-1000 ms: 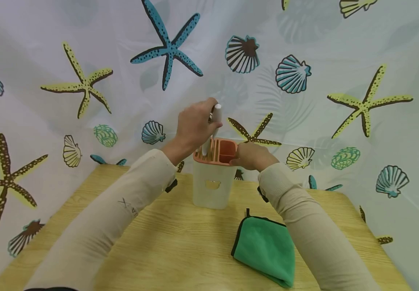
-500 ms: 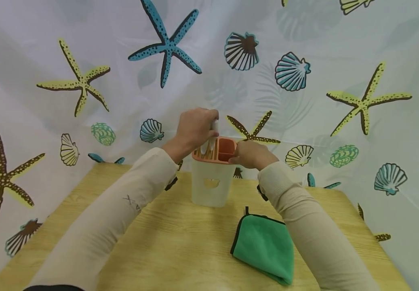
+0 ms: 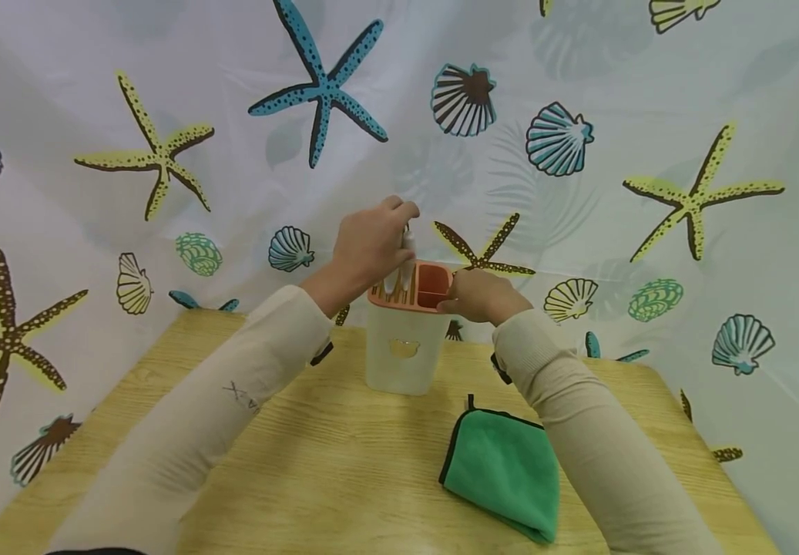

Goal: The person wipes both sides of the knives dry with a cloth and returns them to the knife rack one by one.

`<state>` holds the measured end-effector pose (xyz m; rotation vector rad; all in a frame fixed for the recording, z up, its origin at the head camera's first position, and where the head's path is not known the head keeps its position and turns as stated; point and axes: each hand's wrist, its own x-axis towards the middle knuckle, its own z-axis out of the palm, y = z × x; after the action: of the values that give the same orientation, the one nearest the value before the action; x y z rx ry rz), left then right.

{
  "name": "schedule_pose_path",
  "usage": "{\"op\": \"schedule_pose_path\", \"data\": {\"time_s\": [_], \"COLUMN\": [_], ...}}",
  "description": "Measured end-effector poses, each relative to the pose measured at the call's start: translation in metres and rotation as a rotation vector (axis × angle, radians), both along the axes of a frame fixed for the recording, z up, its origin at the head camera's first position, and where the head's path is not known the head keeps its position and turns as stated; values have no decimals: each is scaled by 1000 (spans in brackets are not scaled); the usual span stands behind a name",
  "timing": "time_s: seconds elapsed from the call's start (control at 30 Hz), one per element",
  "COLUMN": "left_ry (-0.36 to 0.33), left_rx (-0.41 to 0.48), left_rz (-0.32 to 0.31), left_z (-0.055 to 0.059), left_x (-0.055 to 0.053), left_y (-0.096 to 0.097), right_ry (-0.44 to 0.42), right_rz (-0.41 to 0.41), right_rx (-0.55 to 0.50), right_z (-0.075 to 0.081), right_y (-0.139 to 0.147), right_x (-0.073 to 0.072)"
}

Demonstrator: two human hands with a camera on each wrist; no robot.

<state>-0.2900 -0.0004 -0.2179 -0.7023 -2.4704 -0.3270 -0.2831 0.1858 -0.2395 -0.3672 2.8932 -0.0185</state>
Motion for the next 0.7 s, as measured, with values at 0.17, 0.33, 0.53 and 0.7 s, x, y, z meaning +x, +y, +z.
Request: {"op": "schedule_pose_path", "data": {"time_s": [0.17,0.33,0.53,0.7], "left_ry": [129,209,168,68], "left_rx": [113,169,167,88], "left_rz": [-39,-74,-53,19], "left_z": [-4,-25,-55,-81], "left_x": [21,42,60,60], "left_y": [-18,-41,-61,-68], "right_ry": [8,8,24,99], "right_rz": [18,21,32,19], "right_rx": [8,13,34,-37], "right_z": [0,-3,-8,-19], "right_y": [3,9,15,30], "right_x": [-1,0,1,12]}}
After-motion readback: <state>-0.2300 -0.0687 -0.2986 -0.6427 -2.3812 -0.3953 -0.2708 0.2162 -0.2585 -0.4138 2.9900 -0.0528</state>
